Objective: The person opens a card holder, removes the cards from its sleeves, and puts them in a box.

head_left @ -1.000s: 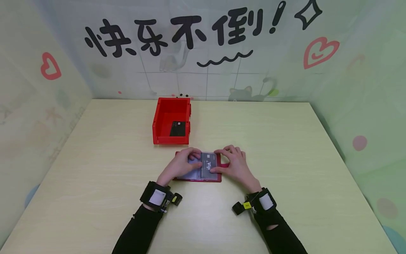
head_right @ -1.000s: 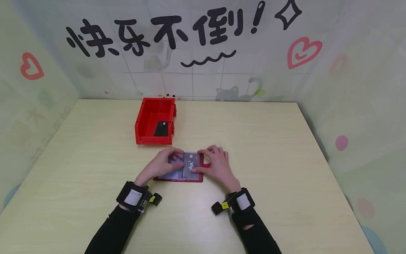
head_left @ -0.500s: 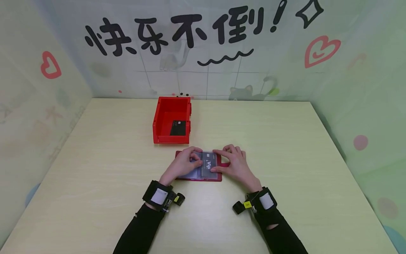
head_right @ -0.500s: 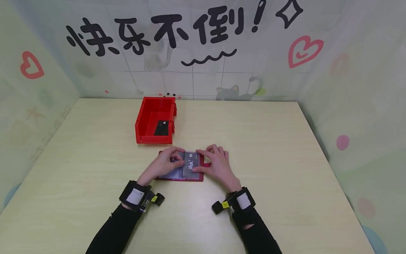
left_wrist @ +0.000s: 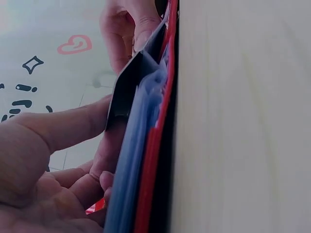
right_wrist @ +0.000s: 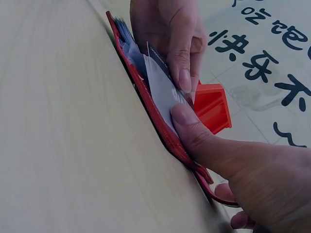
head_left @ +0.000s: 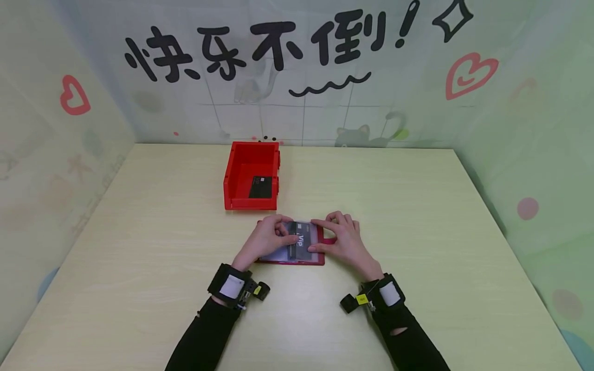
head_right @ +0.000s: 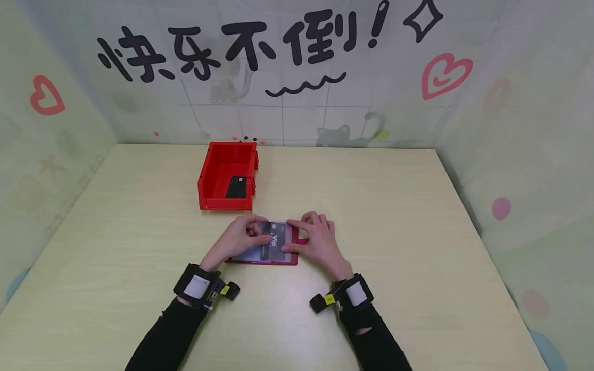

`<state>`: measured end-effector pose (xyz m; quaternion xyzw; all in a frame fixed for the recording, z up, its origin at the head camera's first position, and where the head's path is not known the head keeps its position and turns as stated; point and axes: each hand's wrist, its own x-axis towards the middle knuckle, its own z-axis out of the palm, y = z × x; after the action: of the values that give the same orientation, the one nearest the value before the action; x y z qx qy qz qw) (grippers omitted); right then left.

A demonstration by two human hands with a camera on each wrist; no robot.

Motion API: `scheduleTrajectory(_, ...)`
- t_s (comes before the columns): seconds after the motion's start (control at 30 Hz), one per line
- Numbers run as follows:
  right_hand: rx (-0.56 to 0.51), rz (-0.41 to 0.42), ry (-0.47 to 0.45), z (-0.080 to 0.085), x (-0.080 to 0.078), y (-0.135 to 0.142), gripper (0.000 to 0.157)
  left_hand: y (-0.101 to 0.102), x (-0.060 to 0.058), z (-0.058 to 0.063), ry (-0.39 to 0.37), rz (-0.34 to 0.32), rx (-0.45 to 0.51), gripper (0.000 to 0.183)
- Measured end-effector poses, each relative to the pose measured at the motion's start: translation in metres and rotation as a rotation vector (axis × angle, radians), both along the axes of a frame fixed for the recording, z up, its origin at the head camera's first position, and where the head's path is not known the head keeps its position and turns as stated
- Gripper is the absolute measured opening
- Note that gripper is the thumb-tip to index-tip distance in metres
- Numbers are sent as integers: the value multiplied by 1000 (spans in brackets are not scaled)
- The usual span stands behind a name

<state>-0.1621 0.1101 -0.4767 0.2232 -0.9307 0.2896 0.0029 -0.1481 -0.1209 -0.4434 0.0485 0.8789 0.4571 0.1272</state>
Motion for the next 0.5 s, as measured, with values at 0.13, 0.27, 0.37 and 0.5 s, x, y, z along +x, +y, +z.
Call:
scheduleTrajectory(0.13, -1, 4, 6, 0, 0, 0, 67, -1, 0, 1, 1, 20, -9, 52)
scheduleTrajectory(0.27, 4, 3, 10, -1, -1, 0, 67, -3, 0, 1, 1, 39, -3, 53)
scheduleTrajectory(0.37, 0, 2, 4, -1, -1, 0, 67, -4, 0, 3, -14, 56, 13, 52)
scheduleTrajectory(0.5, 1, 3, -3, 0, 0, 0, 66, -8, 1, 6, -45, 81, 37, 39)
